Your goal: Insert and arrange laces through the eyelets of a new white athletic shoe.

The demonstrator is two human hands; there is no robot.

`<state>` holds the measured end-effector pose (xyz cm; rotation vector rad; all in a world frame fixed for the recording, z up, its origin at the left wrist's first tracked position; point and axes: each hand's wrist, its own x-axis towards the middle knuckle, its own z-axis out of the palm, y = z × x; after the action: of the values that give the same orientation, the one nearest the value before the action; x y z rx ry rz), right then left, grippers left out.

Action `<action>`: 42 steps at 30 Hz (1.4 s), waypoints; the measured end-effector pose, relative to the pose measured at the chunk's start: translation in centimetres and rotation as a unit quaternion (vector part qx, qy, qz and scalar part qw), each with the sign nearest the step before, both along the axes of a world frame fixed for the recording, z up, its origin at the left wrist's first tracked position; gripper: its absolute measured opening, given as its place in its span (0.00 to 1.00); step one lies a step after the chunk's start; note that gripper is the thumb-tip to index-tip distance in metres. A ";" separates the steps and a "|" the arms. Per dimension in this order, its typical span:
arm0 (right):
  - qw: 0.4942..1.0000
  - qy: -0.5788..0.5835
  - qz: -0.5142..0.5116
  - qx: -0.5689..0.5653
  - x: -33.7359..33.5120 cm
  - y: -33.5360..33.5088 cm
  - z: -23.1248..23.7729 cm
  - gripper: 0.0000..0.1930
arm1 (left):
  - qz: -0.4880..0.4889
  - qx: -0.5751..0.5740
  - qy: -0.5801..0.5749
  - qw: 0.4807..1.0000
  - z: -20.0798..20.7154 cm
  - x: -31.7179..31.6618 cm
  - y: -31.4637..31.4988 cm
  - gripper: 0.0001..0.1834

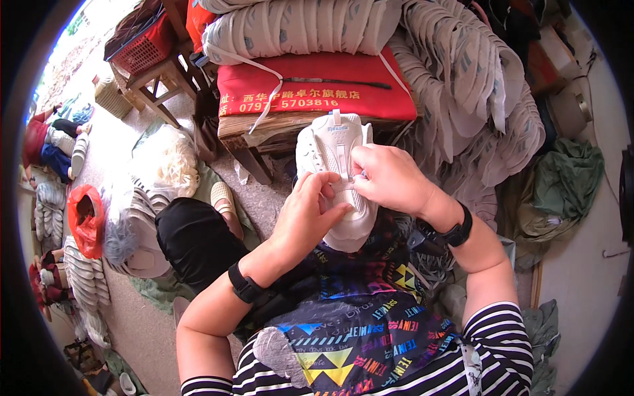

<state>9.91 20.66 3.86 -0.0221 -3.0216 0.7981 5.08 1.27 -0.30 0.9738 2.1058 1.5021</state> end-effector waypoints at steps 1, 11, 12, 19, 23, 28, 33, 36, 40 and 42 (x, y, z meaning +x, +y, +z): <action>1.000 -0.014 0.010 -0.001 -0.3 0.2 0.1 0.09 | 0.002 0.002 0.002 1.000 -0.1 0.0 0.0 0.24; 0.944 -0.090 0.026 -0.316 -1.1 1.5 -0.7 0.05 | 0.009 0.006 0.017 1.000 -0.8 0.4 0.2 0.25; 0.955 -0.068 0.017 -0.289 -0.9 1.2 -0.9 0.05 | 0.012 0.004 0.020 1.000 -0.8 0.5 0.1 0.25; 0.956 -0.016 -0.020 -0.294 0.5 0.3 -1.2 0.05 | 0.028 0.005 0.026 0.999 -0.7 0.9 -0.3 0.25; 0.973 0.008 -0.040 -0.229 1.1 0.0 -0.9 0.05 | 0.028 0.012 0.027 0.999 -0.8 1.0 -0.2 0.25; 0.990 0.013 -0.016 -0.141 0.7 0.0 -0.7 0.05 | 0.027 0.015 0.017 0.999 -1.0 0.8 0.0 0.26; 0.959 -0.104 -0.045 -0.261 0.0 0.1 -1.1 0.05 | 0.020 0.019 0.009 1.000 -1.1 0.5 -0.2 0.26; 0.948 -0.071 -0.038 -0.307 0.5 0.0 -1.2 0.05 | 0.020 0.021 0.010 1.000 -1.0 0.4 -0.2 0.26; 0.987 0.049 -0.049 -0.147 1.7 -0.9 -1.4 0.06 | 0.014 0.005 0.045 0.999 -0.6 0.5 -0.4 0.27; 0.979 0.074 -0.075 -0.174 2.0 -1.3 -1.6 0.06 | 0.014 0.002 0.068 0.998 -0.3 0.6 -0.6 0.28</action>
<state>11.93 19.33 2.23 -0.1838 -2.6675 1.2374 5.63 0.70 -0.62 1.0792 2.2191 1.4936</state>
